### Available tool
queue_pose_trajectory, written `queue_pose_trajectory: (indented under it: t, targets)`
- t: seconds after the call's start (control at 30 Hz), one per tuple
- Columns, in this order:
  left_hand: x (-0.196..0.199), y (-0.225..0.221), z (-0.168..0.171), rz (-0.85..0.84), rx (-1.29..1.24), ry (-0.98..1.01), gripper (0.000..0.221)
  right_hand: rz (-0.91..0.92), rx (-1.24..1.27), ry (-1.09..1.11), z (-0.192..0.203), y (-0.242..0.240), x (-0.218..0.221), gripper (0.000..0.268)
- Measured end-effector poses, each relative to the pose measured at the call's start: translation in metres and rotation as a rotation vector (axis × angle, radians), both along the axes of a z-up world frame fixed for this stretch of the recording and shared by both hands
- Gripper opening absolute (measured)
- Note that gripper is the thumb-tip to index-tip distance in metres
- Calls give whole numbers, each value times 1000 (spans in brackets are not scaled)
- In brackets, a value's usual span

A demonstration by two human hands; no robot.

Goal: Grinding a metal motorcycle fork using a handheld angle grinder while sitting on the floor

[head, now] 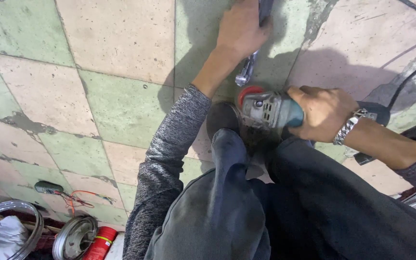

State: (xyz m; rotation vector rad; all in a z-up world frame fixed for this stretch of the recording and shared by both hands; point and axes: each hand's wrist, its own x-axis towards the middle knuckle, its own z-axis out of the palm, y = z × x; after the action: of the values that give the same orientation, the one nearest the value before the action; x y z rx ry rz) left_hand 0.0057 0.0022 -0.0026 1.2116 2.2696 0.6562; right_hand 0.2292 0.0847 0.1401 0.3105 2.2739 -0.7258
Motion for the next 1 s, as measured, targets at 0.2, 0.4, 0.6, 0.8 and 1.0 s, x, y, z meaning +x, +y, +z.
queue_pose_trajectory:
  t: [0.2, 0.4, 0.6, 0.8, 1.0]
  targets:
    - [-5, 0, -2, -42, -37, -46, 36, -36, 40, 66, 0, -3, 5, 92]
    - [-11, -4, -15, -82, 28, -16, 40, -230, -42, 277, -10, 12, 26, 62]
    - [-15, -8, -6, -57, 123, -109, 29, -345, 80, 1, -18, -10, 50, 81]
    - [-6, -14, -14, 48, 60, -147, 39, -543, -28, -51, -7, -29, 54, 82]
    - [-4, -17, -14, 105, 82, -151, 42, -498, 66, 73, -14, -43, 76, 77]
